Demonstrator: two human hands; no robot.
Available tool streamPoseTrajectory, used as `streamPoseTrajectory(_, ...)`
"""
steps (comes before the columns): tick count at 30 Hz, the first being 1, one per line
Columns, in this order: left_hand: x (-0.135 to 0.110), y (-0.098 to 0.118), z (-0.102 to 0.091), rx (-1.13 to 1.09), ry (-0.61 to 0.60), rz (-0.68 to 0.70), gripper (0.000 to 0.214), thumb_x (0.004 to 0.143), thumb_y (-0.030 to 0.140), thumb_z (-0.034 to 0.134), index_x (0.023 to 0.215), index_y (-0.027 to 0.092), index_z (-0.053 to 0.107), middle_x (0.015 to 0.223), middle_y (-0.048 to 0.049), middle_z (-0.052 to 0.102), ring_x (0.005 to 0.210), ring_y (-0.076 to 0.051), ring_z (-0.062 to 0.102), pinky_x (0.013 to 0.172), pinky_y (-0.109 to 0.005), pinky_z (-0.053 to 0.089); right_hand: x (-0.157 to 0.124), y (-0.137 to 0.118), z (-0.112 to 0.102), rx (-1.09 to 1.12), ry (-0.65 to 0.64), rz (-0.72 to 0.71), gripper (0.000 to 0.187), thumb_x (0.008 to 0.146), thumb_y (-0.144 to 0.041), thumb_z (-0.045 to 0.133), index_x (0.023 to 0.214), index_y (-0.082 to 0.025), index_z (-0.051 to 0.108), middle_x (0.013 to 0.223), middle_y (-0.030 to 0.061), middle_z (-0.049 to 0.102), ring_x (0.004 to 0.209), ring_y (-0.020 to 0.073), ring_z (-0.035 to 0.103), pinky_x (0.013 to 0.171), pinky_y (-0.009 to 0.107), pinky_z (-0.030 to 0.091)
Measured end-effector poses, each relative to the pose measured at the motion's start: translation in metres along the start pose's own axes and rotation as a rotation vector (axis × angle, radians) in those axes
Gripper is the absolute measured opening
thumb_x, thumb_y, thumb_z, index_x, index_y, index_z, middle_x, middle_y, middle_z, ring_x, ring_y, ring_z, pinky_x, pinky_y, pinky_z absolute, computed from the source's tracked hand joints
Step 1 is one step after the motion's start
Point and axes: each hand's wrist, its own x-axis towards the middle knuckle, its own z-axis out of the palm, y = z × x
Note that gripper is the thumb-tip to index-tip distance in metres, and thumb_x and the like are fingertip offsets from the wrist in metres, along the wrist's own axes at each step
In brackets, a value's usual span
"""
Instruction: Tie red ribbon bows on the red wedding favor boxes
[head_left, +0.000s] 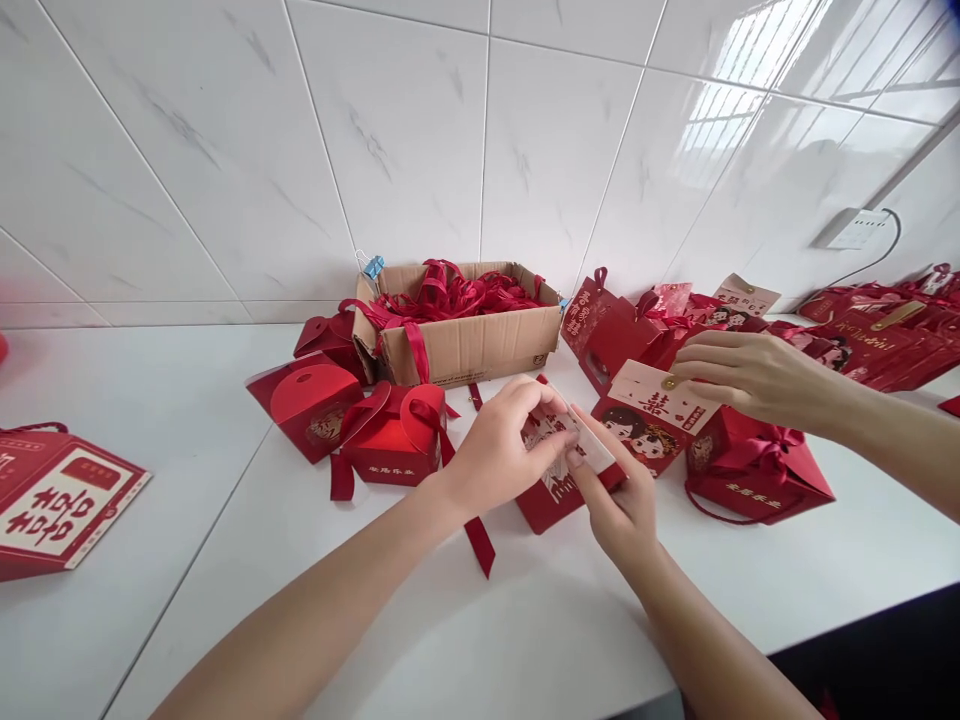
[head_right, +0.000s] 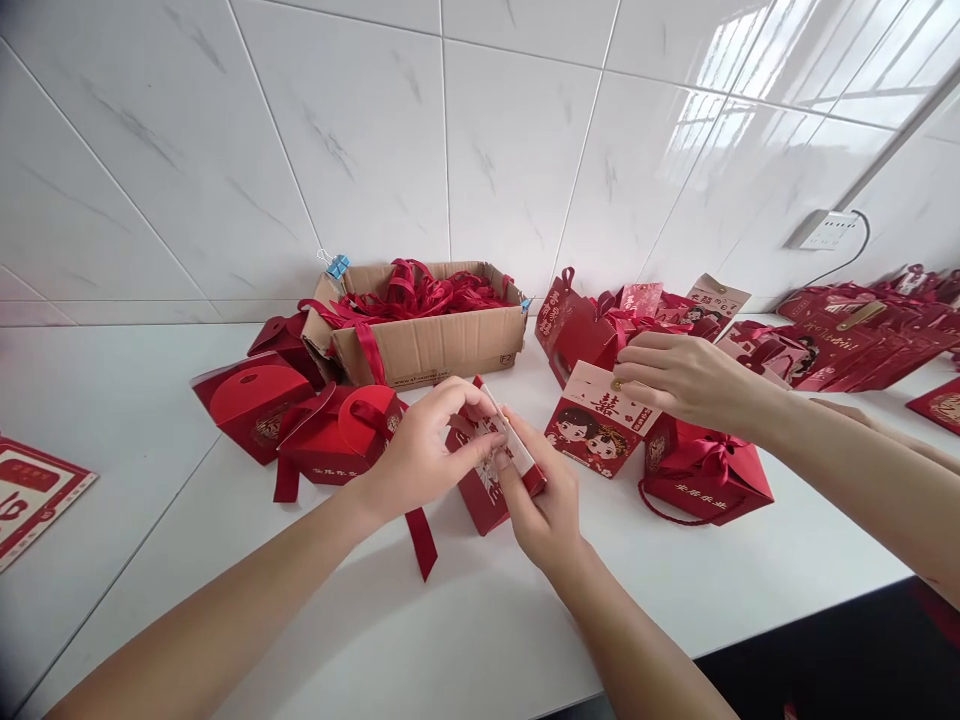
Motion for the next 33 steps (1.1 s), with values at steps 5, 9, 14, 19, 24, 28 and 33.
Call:
streamPoseTrajectory(5,0.002,0.003,-0.006,-0.009,-0.029,-0.033,0.011,0.080,0.016,0.065,0.086,0.017,0.056,0.088,-0.0022,0.056,0.079,-0.013,0.058,0.071,-0.029,0.054,-0.001,-0.005,0.000,0.011,-0.040,0.038,0.048,0.090,-0.015,0.051,0.135,-0.030,0.051,0.125,0.0042,0.065,0.113,0.0267,0.063,0.091,0.045,0.059)
streamPoseTrajectory(9,0.002,0.001,-0.004,-0.015,-0.030,-0.049,0.010,0.080,0.017,0.067,0.082,0.017,0.057,0.084,-0.0025,0.060,0.079,-0.014,0.060,0.070,-0.029,0.054,-0.003,-0.005,0.001,0.009,-0.033,0.031,0.048,0.091,-0.012,0.050,0.136,-0.029,0.050,0.126,0.0048,0.064,0.112,0.0231,0.064,0.091,0.041,0.058)
streamPoseTrajectory(14,0.000,0.000,0.004,-0.016,0.055,-0.009,0.008,0.079,0.014,0.067,0.079,0.016,0.059,0.080,-0.0023,0.066,0.072,-0.012,0.062,0.066,-0.025,0.055,-0.006,-0.001,0.001,0.001,-0.008,0.057,0.051,0.091,-0.011,0.051,0.137,-0.032,0.048,0.129,0.0024,0.062,0.117,0.0193,0.061,0.096,0.035,0.055)
streamPoseTrajectory(19,-0.006,-0.001,0.016,0.062,0.186,0.052,0.005,0.079,0.013,0.067,0.081,0.017,0.065,0.080,-0.0030,0.070,0.075,-0.014,0.066,0.066,-0.026,0.055,-0.008,0.001,0.002,-0.032,0.043,0.064,0.052,0.090,-0.011,0.052,0.137,-0.033,0.048,0.123,0.0021,0.066,0.110,0.0184,0.065,0.089,0.031,0.058)
streamPoseTrajectory(24,-0.010,-0.002,0.024,0.128,0.278,0.162,0.005,0.080,0.012,0.066,0.083,0.017,0.065,0.079,-0.0031,0.071,0.074,-0.014,0.066,0.066,-0.026,0.056,-0.006,-0.001,0.003,-0.065,0.061,0.048,0.051,0.091,-0.012,0.051,0.138,-0.031,0.046,0.124,0.0039,0.065,0.110,0.0199,0.065,0.088,0.034,0.058)
streamPoseTrajectory(28,-0.010,-0.002,0.023,0.248,0.297,0.285,0.004,0.082,0.013,0.062,0.080,0.017,0.063,0.074,-0.0029,0.070,0.072,-0.015,0.064,0.066,-0.028,0.055,-0.005,-0.002,0.002,-0.110,0.035,-0.023,0.053,0.091,-0.009,0.048,0.139,-0.032,0.045,0.127,0.0040,0.063,0.114,0.0187,0.062,0.092,0.034,0.057)
streamPoseTrajectory(33,-0.011,0.000,0.021,0.358,0.293,0.288,0.004,0.083,0.015,0.059,0.080,0.017,0.061,0.072,-0.0028,0.067,0.069,-0.015,0.062,0.063,-0.028,0.052,-0.005,0.000,0.001,-0.189,0.026,-0.100,0.057,0.090,-0.007,0.049,0.141,-0.031,0.042,0.126,0.0050,0.063,0.117,0.0189,0.059,0.090,0.033,0.056)
